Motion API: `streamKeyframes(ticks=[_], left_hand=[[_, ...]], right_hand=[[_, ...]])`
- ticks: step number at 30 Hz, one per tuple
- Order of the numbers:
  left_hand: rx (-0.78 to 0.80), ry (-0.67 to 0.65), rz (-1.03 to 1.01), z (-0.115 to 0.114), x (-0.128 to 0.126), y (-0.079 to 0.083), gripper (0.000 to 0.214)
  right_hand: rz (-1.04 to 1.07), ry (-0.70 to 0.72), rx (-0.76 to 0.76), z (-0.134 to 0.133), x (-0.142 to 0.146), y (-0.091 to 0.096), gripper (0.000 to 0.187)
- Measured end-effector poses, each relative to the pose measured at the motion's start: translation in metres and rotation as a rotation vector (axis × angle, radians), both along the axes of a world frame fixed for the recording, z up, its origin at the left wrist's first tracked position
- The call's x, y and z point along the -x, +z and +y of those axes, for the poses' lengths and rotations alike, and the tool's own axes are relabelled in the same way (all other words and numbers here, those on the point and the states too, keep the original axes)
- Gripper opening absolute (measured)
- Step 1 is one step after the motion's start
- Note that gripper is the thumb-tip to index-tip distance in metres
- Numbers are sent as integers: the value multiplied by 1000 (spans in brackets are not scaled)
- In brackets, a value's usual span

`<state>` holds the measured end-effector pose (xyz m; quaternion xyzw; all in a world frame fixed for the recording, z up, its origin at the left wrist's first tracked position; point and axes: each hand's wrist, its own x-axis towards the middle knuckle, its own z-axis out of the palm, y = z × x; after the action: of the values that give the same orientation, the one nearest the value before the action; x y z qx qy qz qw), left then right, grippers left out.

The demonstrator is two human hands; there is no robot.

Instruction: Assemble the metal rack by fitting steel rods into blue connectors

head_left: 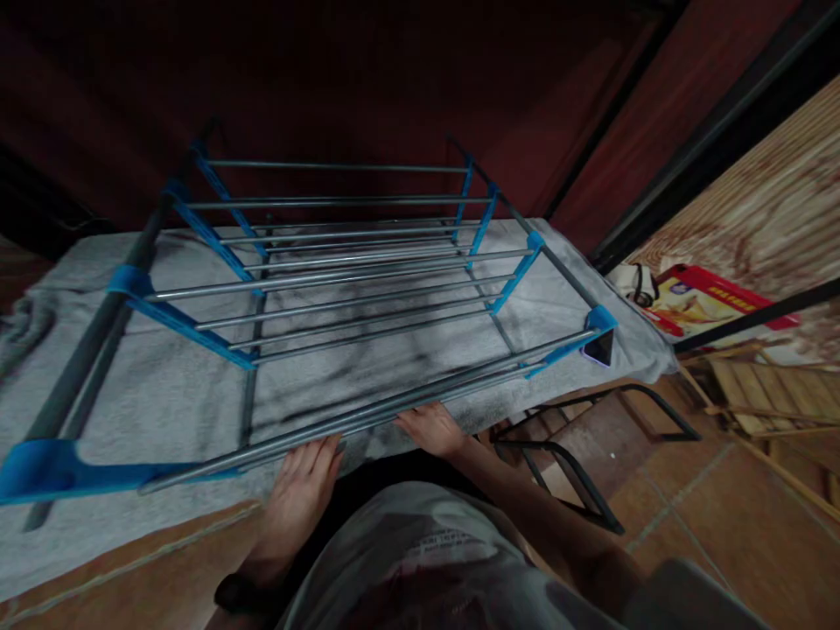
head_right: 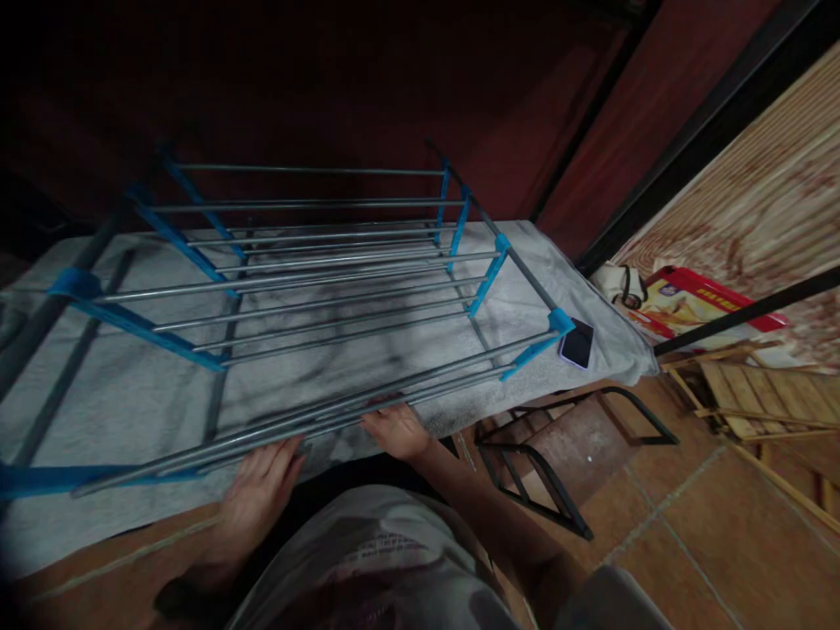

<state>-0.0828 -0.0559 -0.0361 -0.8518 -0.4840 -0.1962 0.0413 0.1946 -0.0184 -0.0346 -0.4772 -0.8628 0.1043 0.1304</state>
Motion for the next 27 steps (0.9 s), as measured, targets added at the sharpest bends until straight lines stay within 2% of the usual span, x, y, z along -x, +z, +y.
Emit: streamKeyframes(ticks=[4, 7, 9, 11, 14, 16, 18, 20, 27], left_hand=[[227, -19, -27, 23, -6, -10, 37], [281, -41, -74, 30, 0, -17, 40], [289, -73, -92, 32, 3, -21, 40], [301, -92, -108, 32, 5, -24, 39], [309, -80, -116, 32, 6, -27, 40], [301, -73, -124, 33, 7, -27, 40], [292, -87, -138, 34, 7, -26, 40], [294, -100, -151, 36, 7, -23, 39], [283, -82, -169, 36, 8, -27, 42]], right_hand=[[23, -5, -17, -3, -4, 0, 24], [196, -94, -72, -21, -21, -3, 25], [400, -286, -111, -36, -44, -8, 24], [550, -547, -155, -50, -75, -14, 23], [617, -871, -250, -57, -130, -22, 32], [639, -1023, -297, -52, -164, -27, 39], [645, -1077, -284, -42, -189, -30, 44], [641, -1067, -234, -32, -204, -32, 42], [619, -1061, -137, -19, -213, -28, 33]])
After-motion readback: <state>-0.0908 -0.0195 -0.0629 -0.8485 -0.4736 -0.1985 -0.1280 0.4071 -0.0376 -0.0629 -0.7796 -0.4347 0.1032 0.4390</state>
